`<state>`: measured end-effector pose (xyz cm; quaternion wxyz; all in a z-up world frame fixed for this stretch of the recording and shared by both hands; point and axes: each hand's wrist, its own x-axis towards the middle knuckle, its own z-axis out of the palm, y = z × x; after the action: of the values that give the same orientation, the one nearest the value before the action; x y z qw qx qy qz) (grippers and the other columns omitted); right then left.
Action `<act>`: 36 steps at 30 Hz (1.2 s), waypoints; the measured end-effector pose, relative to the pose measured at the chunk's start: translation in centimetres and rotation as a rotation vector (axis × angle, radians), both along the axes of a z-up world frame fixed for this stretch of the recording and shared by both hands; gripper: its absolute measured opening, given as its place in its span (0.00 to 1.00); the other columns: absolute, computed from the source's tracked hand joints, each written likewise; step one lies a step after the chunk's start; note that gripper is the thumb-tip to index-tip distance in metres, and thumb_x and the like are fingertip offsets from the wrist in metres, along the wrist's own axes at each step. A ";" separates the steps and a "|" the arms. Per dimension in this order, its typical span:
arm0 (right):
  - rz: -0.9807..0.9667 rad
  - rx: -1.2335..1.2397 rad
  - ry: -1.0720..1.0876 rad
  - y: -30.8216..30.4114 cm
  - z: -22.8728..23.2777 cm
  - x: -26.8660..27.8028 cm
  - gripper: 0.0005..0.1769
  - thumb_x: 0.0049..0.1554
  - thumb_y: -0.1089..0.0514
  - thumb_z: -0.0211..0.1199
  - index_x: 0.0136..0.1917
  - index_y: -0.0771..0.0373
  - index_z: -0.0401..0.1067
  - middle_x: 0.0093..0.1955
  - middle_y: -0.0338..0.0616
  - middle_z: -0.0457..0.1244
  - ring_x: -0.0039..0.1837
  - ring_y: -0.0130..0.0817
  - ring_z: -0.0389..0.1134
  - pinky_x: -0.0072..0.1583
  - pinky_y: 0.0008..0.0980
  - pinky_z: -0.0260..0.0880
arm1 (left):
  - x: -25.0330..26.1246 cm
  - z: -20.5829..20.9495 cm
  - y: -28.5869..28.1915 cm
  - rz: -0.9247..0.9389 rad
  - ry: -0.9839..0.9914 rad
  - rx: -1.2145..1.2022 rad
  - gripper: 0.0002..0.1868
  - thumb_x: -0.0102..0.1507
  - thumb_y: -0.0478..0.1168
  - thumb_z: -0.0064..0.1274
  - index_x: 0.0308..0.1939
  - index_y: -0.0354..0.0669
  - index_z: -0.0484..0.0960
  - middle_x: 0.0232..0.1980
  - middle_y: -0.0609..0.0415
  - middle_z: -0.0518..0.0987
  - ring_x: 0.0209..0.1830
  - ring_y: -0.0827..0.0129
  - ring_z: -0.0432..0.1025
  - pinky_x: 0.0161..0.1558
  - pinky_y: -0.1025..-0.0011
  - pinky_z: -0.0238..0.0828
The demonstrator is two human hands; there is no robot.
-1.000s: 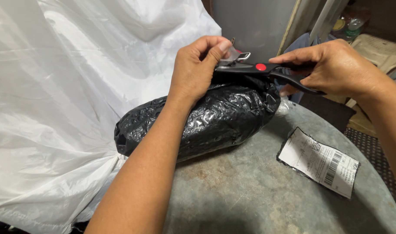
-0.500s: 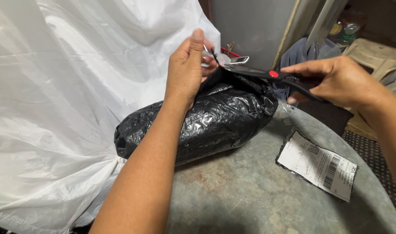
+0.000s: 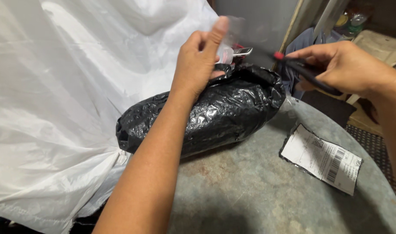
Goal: The person uses scissors to cut open a black plastic parcel on a table. They repeatedly snip along the sealed edges and then tear the plastic to widen the opening. The parcel remains on the table throughout the clip.
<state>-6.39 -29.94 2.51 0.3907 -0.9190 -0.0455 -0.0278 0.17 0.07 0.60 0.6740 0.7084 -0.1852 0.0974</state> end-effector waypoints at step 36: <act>0.575 0.852 0.049 6.1 0.2 -2.5 0.20 0.55 0.71 0.67 0.61 0.65 0.70 0.49 0.47 0.70 0.51 0.36 0.74 0.59 0.37 0.78 | -0.8 -2.0 -1.5 -0.181 -0.472 0.429 0.64 0.41 0.82 0.62 0.69 0.45 0.70 0.63 0.51 0.80 0.63 0.61 0.77 0.62 0.62 0.77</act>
<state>-8.90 -23.86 2.66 0.7232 -0.6289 -0.2720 0.0862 -0.68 -1.40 -1.39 0.4537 0.7729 -0.4147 0.1572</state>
